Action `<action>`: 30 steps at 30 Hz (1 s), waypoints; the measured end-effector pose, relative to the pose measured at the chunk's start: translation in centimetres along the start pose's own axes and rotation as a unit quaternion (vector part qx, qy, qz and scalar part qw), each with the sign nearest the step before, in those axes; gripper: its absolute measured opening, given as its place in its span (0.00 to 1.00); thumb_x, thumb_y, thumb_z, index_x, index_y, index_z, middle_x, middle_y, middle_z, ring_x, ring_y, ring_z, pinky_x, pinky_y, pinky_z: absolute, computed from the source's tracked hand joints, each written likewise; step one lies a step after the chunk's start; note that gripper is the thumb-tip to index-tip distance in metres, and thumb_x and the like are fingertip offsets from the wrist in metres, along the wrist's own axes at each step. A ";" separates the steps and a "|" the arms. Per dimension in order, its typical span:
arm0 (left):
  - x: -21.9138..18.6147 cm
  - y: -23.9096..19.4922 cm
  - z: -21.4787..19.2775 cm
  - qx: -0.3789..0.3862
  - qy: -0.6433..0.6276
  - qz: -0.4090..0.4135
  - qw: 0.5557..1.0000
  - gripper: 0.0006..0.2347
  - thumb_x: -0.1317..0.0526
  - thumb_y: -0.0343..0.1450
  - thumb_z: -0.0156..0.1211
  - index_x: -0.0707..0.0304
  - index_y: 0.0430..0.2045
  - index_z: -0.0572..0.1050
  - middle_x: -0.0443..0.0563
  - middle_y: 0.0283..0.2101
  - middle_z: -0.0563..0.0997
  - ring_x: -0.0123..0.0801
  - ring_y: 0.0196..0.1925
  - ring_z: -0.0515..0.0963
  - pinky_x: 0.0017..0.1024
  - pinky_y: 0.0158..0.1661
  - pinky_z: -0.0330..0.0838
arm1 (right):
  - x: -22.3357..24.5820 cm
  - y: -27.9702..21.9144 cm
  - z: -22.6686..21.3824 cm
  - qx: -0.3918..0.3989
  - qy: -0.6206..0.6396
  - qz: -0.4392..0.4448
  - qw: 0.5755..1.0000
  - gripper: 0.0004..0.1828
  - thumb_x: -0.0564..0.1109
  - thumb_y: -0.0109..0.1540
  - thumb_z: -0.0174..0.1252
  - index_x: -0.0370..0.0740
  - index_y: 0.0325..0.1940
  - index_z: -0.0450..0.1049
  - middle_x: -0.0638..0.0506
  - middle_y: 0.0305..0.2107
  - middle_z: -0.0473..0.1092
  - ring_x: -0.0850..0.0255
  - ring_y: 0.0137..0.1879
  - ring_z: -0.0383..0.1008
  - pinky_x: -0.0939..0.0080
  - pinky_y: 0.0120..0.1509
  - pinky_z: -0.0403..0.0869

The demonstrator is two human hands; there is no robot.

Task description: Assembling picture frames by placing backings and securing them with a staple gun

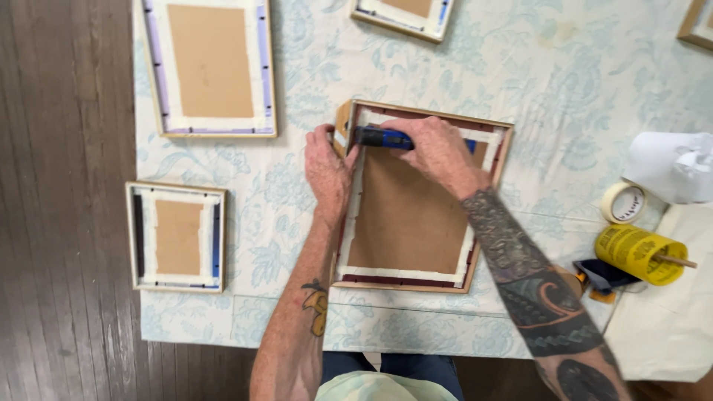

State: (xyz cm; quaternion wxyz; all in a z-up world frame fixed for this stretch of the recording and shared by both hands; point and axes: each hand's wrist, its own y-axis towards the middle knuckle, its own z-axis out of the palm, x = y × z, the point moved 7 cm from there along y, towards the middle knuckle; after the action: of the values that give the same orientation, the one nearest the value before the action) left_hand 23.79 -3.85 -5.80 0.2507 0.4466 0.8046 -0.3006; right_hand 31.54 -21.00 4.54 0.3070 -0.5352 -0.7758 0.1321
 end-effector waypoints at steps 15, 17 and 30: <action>0.9 -0.3 1.3 -0.012 0.048 0.067 0.997 0.27 0.52 0.64 0.76 0.58 0.53 0.69 0.53 0.39 0.69 0.49 0.41 0.77 0.50 0.45 0.74 | -0.7 0.4 4.6 -0.154 0.013 0.071 0.985 0.11 0.41 0.58 0.59 0.57 0.40 0.78 0.56 0.29 0.77 0.52 0.44 0.81 0.42 0.57 0.72; 1.4 0.1 1.5 -0.014 0.056 0.065 0.996 0.26 0.51 0.65 0.77 0.57 0.53 0.69 0.49 0.38 0.68 0.43 0.40 0.76 0.47 0.45 0.74 | -0.7 0.4 4.7 -0.164 0.009 0.064 0.984 0.11 0.39 0.57 0.59 0.55 0.39 0.77 0.54 0.28 0.77 0.50 0.42 0.80 0.41 0.56 0.71; 1.1 -1.3 0.3 -0.072 -0.060 0.042 0.995 0.29 0.63 0.57 0.79 0.62 0.53 0.71 0.59 0.48 0.75 0.55 0.55 0.77 0.45 0.59 0.69 | 0.3 0.1 2.9 -0.025 0.036 -0.024 0.999 0.33 0.37 0.58 0.68 0.57 0.65 0.71 0.47 0.51 0.76 0.44 0.62 0.73 0.38 0.67 0.70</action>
State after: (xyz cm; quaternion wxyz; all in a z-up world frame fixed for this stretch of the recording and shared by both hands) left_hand 22.18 -3.98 -6.48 0.3427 0.4422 0.7878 -0.2576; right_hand 29.70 -20.31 2.34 0.3243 -0.5282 -0.7801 0.0856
